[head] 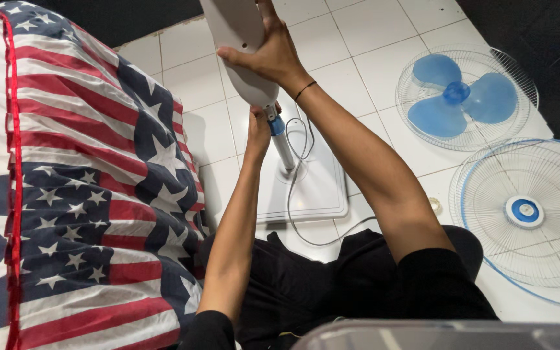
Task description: The person uses a screwdriver to loosen and remove screws from the back of a white electric fan head, then detaches the head from the stand. They reattach the fan head to the stand and tighten the connection with the screwdriver.
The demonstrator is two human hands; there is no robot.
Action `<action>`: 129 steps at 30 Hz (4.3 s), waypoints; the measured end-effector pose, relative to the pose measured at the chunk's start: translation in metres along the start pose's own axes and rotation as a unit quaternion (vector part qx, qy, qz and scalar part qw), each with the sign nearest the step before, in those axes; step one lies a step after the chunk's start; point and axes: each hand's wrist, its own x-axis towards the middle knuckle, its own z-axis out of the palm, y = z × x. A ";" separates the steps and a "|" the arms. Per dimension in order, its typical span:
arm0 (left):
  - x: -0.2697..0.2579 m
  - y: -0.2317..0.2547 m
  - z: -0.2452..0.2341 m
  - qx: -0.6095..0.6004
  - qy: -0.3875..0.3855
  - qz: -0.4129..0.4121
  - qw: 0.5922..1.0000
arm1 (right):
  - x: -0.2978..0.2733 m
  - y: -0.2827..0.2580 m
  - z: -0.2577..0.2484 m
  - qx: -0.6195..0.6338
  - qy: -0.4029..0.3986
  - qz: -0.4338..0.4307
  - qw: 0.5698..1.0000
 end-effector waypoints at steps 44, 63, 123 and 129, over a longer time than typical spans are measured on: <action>0.016 -0.025 -0.017 -0.015 -0.060 0.038 0.997 | -0.363 -0.143 -0.206 -0.045 0.155 0.317 0.935; 0.013 -0.031 -0.024 -0.018 -0.040 0.044 0.998 | -0.527 -0.056 -0.243 -0.308 0.240 0.497 0.775; 0.003 -0.015 -0.016 -0.013 -0.076 -0.033 0.996 | -0.194 -0.044 0.056 0.075 0.266 0.261 0.925; 0.003 -0.018 -0.016 -0.025 -0.080 -0.034 0.996 | -0.190 -0.042 0.057 0.093 0.255 0.248 0.930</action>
